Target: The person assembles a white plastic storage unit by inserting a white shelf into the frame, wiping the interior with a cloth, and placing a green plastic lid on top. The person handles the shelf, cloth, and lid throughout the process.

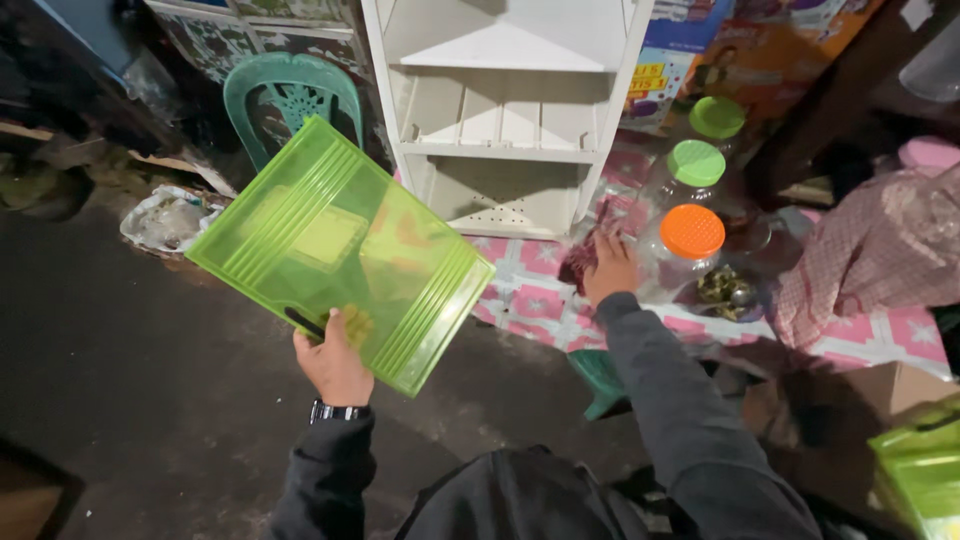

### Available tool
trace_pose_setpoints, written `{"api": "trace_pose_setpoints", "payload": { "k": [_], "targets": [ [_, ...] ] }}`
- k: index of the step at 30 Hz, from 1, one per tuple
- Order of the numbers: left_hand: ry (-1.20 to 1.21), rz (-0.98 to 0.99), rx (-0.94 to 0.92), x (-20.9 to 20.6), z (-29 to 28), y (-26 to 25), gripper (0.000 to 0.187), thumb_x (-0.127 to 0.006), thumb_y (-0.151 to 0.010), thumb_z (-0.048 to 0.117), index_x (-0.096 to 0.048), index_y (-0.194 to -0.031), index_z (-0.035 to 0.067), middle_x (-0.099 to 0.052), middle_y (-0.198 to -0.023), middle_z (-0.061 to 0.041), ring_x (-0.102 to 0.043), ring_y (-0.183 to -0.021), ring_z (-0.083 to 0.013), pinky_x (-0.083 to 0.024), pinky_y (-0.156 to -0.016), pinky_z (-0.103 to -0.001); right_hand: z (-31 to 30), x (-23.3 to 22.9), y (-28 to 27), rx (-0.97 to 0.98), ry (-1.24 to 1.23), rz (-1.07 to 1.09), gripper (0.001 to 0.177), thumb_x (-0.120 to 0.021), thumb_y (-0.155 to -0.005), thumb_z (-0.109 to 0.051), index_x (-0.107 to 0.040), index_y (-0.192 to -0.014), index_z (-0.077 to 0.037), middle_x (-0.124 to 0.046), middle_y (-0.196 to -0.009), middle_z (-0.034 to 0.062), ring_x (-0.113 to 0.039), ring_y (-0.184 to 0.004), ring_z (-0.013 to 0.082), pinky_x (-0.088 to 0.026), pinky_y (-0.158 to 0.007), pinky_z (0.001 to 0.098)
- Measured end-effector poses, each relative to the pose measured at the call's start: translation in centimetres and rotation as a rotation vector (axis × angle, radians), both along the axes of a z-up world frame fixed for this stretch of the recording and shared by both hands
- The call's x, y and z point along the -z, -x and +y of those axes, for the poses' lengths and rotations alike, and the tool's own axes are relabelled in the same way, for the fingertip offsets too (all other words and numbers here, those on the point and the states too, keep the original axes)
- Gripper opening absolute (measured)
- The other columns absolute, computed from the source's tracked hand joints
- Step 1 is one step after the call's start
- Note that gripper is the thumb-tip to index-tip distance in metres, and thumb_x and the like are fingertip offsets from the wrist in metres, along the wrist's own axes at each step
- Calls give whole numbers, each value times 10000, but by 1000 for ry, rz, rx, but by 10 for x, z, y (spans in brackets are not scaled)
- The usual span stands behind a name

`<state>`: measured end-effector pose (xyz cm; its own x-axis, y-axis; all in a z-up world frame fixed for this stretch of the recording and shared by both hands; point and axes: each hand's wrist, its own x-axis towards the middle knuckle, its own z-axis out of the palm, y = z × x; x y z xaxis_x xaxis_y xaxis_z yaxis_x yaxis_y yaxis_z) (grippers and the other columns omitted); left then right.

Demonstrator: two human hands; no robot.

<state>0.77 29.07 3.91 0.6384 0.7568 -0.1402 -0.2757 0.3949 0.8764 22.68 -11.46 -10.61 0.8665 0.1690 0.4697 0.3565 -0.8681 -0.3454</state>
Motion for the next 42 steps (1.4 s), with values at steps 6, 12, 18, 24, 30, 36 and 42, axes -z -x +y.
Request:
{"api": "trace_pose_setpoints", "payload": {
  "k": [6, 12, 18, 24, 30, 36, 42],
  "targets": [
    [-85, -12, 19, -2, -23, 11, 258, -609, -1006, 70, -490, -1231, 27, -674, -1048, -137, -709, -866, -243, -604, -725, -397, -18, 6, -58, 177, 143, 201, 657, -645, -825, -172, -505, -1464, -107, -408, -1555, 226, -344, -1408, 455, -317, -1158, 502],
    [-76, 4, 14, -9, -46, 14, 219, -604, -1023, 100, -517, -1205, 16, -691, -1034, -120, -705, -846, -228, -600, -740, -385, -26, 12, -85, 225, 376, 219, 342, -552, -981, -206, -619, -1299, -100, -545, -1426, 241, -506, -1312, 448, -476, -1010, 516],
    [68, -86, 31, -23, -74, 2, 201, -628, -998, 98, -523, -1155, 27, -680, -979, -123, -704, -808, -240, -583, -701, -395, -23, 29, -61, 44, 375, 176, 208, -581, -983, -277, -693, -1076, -129, -684, -1160, 135, -644, -1113, 331, -535, -913, 465],
    [105, -171, 70, -40, -112, -24, 216, -660, -975, 149, -562, -1144, 57, -677, -998, -67, -680, -851, -178, -559, -708, -350, 15, 31, 68, -62, -999, 464, 369, -601, -1070, -363, -730, -1150, -27, -694, -878, 108, -613, -774, 203, -497, -675, 372],
    [80, -219, 69, -59, -154, -67, 255, -688, -1031, 181, -566, -1193, 26, -639, -1029, -68, -604, -883, -164, -513, -747, -332, 50, -73, 131, -678, -1554, 627, 494, -419, -1078, -355, -507, -1454, -48, -660, -1294, 95, -655, -1135, 237, -544, -927, 403],
    [156, -283, 224, -56, -178, -91, 285, -625, -1004, 201, -532, -1223, 45, -662, -1052, -55, -651, -922, -156, -559, -788, -340, 71, -167, 129, -462, -1768, 554, 472, -491, -1041, -95, -427, -1507, -57, -587, -1399, 92, -592, -1259, 249, -490, -1047, 430],
    [260, -425, 459, 18, -151, -116, 181, -553, -1167, 122, -447, -1255, 5, -561, -1104, -119, -577, -939, -201, -526, -815, -396, 41, -187, 83, -346, -1568, 274, 459, -491, -1091, -49, -449, -1546, -9, -573, -1445, 109, -559, -1286, 226, -448, -1088, 383]
  ]
}}
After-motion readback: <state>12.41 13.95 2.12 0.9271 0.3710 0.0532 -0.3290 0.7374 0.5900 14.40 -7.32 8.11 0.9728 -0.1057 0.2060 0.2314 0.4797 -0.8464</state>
